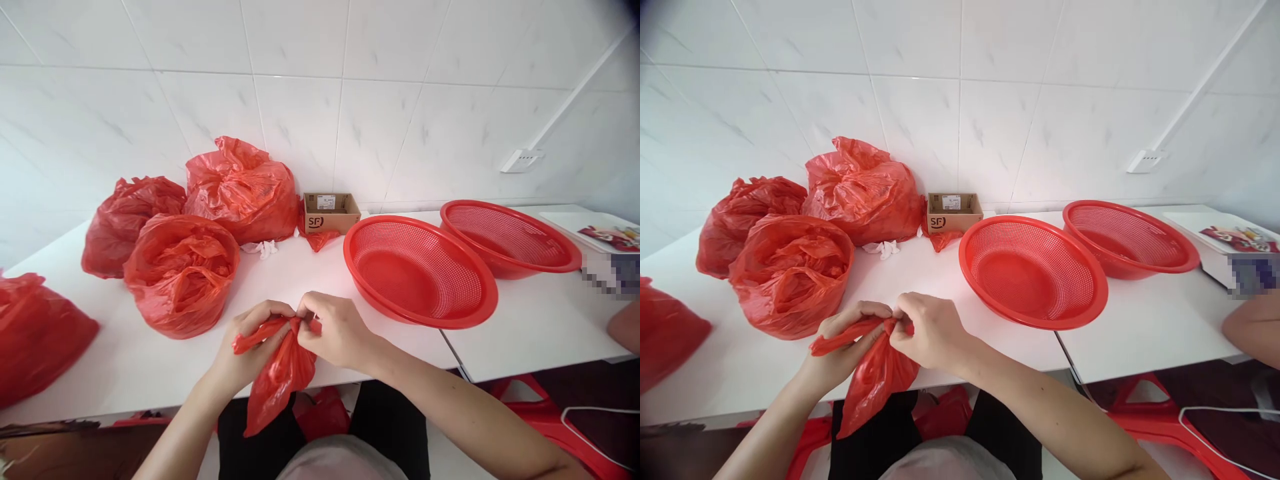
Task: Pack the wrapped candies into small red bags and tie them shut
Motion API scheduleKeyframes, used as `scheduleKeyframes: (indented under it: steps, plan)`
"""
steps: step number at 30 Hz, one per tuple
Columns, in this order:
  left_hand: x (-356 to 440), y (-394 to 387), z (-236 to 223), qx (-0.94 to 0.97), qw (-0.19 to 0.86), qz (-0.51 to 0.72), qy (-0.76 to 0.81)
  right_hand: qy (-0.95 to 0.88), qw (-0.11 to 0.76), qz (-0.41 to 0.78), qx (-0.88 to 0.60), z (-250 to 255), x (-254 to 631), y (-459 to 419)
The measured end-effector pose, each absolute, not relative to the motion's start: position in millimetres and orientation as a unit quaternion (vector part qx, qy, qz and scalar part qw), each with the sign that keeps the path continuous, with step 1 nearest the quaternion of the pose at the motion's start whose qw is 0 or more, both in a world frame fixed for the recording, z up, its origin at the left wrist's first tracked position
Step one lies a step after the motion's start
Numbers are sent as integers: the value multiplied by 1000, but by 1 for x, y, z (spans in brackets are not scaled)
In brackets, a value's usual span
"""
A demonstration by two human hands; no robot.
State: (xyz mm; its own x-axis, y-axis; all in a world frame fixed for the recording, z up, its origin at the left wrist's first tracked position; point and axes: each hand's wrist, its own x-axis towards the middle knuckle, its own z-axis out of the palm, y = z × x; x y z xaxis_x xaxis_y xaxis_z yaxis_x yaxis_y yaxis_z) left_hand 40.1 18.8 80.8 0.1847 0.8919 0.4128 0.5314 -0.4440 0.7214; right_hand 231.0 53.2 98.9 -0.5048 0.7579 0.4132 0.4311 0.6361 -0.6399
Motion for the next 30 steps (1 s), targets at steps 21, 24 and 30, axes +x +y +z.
scheduleKeyframes:
  steps: [21,24,30]
  plan:
    - [24,17,89,640,200,501,547,-903,310,92,-283,91,228,43]
    - [26,18,92,609,251,503,560,-899,313,128,-280,94,231,42]
    - [34,18,85,546,362,549,519,-791,345,397,-314,89,235,39]
